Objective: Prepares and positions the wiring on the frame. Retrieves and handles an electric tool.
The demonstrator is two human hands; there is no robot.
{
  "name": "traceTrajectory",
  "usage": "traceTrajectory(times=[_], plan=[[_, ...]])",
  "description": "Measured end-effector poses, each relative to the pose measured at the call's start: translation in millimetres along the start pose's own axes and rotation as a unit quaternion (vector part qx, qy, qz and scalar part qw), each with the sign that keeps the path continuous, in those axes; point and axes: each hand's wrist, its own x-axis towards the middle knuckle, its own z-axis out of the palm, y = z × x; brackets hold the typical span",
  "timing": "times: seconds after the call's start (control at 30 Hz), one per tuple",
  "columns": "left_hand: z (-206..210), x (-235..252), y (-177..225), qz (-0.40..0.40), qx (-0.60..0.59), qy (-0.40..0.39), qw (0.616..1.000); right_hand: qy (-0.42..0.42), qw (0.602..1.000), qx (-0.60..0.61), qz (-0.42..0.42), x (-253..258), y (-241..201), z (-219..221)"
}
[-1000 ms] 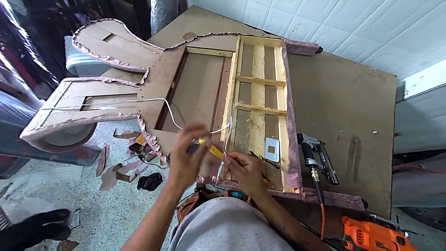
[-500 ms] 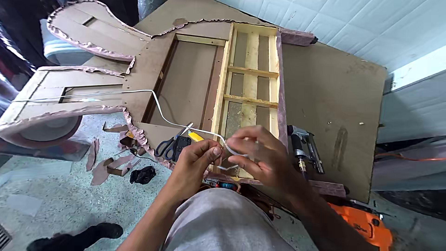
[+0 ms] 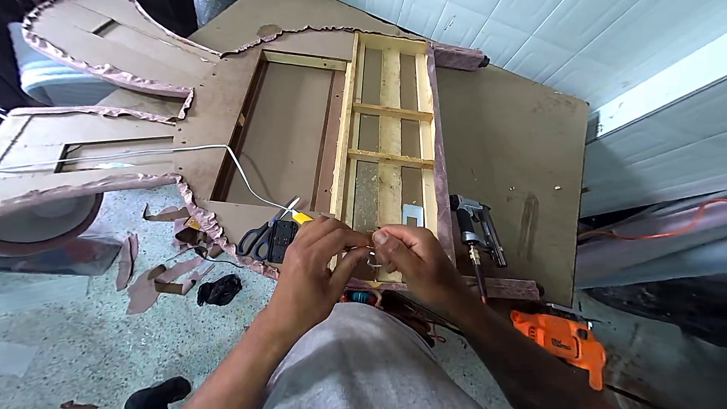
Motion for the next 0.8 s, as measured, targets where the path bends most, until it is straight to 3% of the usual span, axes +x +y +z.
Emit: traceTrajectory(times=[0.07, 0.13, 0.27, 0.37, 0.5, 0.7, 0.8], plan=[[-3, 0, -2, -0.057, -0.054, -0.038, 0.996, 0.040, 0.999, 0.007, -0.020, -7, 3, -1], [-10, 1, -4, -0.100, -0.114, -0.071, 0.986, 0.073, 0.990, -0.058, -0.102, -9, 6, -9], [-21, 6, -5, -0.137, -0.179, -0.149, 0.963, 0.052, 0.950, -0.179, -0.250, -4, 3, -17], [-20, 10, -4, -0.133, -0.201, -0.179, 0.954, 0.048, 0.936, -0.183, -0.296, -2, 0, -18], [-17, 12, -5, -0.100, -0.195, -0.159, 0.963, 0.056, 0.959, -0.174, -0.215, -6, 0, -16], [-4, 10, -5, -0.004, -0.039, -0.070, 0.997, 0.069, 0.995, -0.051, -0.049, -14, 2, -2], [-4, 11, -7, -0.027, -0.066, -0.073, 0.995, 0.105, 0.994, -0.018, -0.014, -18, 2, -4]])
